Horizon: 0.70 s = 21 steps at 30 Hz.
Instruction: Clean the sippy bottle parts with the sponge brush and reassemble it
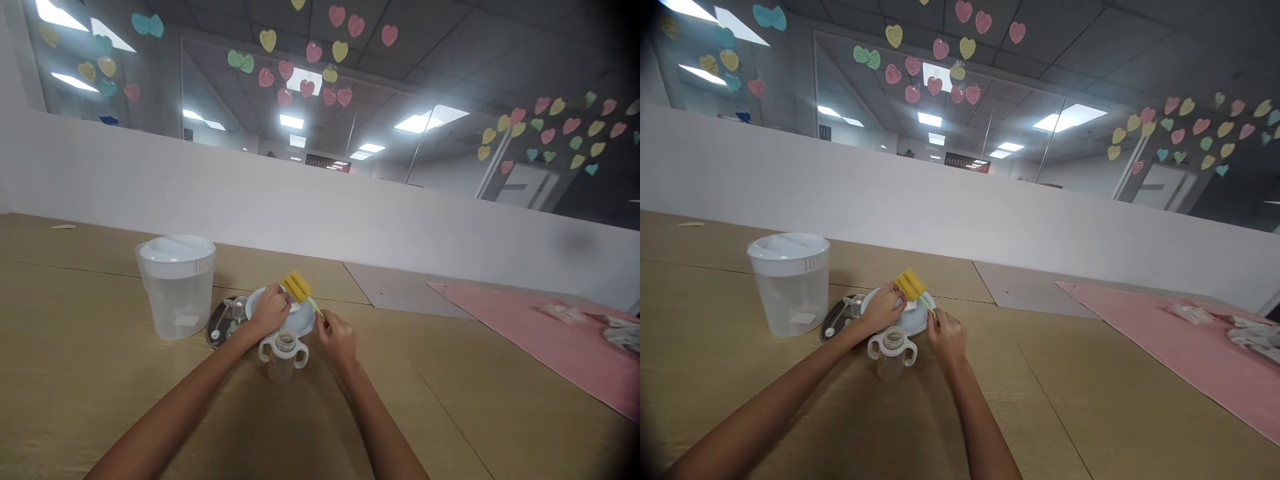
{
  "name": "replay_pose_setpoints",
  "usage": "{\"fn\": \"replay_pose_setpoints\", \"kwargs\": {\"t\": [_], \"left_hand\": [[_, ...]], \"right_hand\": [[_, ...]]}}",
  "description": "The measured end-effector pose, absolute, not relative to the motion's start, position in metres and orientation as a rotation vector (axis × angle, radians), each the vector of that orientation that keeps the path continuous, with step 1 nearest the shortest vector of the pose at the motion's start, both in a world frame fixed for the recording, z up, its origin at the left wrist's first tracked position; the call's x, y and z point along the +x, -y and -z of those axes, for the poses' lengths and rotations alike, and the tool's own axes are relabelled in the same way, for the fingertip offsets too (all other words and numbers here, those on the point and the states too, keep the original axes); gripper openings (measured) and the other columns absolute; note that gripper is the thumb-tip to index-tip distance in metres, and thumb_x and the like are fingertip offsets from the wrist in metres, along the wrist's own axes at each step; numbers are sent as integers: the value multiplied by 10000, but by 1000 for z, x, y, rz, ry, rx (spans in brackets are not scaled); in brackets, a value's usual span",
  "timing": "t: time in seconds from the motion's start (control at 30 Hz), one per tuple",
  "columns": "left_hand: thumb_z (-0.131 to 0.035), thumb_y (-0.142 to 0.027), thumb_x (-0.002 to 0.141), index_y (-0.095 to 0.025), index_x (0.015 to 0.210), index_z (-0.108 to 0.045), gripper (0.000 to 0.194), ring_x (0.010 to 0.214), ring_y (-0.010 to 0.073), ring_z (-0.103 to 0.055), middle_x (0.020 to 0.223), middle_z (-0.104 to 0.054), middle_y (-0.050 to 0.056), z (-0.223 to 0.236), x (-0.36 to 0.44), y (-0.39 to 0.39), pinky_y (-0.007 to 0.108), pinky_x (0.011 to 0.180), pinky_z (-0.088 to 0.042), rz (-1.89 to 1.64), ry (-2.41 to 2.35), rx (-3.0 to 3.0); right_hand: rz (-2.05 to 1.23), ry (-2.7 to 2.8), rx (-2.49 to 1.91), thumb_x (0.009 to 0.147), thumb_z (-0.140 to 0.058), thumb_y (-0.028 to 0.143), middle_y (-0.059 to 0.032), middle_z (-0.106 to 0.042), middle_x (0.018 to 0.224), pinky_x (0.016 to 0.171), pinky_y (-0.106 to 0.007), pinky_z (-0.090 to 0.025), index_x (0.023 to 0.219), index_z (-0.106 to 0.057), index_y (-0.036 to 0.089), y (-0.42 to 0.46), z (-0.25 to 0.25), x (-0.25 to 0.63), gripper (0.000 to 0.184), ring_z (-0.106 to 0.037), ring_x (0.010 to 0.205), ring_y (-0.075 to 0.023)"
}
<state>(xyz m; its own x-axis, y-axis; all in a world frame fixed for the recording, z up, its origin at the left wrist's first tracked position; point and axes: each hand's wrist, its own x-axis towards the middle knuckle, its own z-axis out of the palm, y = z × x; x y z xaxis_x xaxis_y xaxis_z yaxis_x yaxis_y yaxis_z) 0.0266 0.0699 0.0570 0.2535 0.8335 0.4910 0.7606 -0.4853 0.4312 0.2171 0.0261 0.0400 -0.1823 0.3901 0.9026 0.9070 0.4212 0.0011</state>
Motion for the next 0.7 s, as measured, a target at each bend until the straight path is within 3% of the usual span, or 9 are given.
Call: {"fn": "replay_pose_setpoints", "kwargs": {"t": [0.07,0.13,0.33,0.5,0.7], "left_hand": [[-416,-238,848,-145,943,-601,228,1134,249,-467,1122,-532,142,-52,14,-61,409,997,-357,-1215,-1477,2314],[-410,-294,868,-171,958,-557,211,1153,223,-464,1170,-511,110,-44,3,-53,395,1011,-362,-1457,-1270,1995],[-359,-406,888,-180,938,-460,252,984,179,-597,1035,-583,72,-30,-1,-50,350,860,-501,-1630,-908,1327],[-619,-312,781,-176,829,-500,187,840,157,-643,842,-628,14,-42,6,-41,355,861,-509,-1619,-488,890],[-655,-363,767,-155,886,-602,245,865,153,-645,903,-671,50,-45,3,-39,284,826,-515,-1617,-480,764]], "right_hand": [[704,1730,-1074,928,-423,310,-2,-590,518,487,-205,-308,761,-651,155,-24,-41,216,321,-495,442,-80],[702,1719,-1033,922,-442,298,-3,-584,515,496,-202,-323,772,-654,150,-23,-41,215,300,-490,443,-80],[699,1828,-964,912,-472,279,-11,-600,551,524,-193,-347,802,-664,147,-24,-35,214,257,-503,474,-75],[669,1917,-925,909,-482,286,3,-574,523,512,-197,-327,808,-671,145,-27,-32,214,256,-482,463,-69],[658,2020,-859,922,-456,280,-9,-592,548,510,-199,-330,839,-672,145,-26,-35,215,268,-499,480,-76]]}}
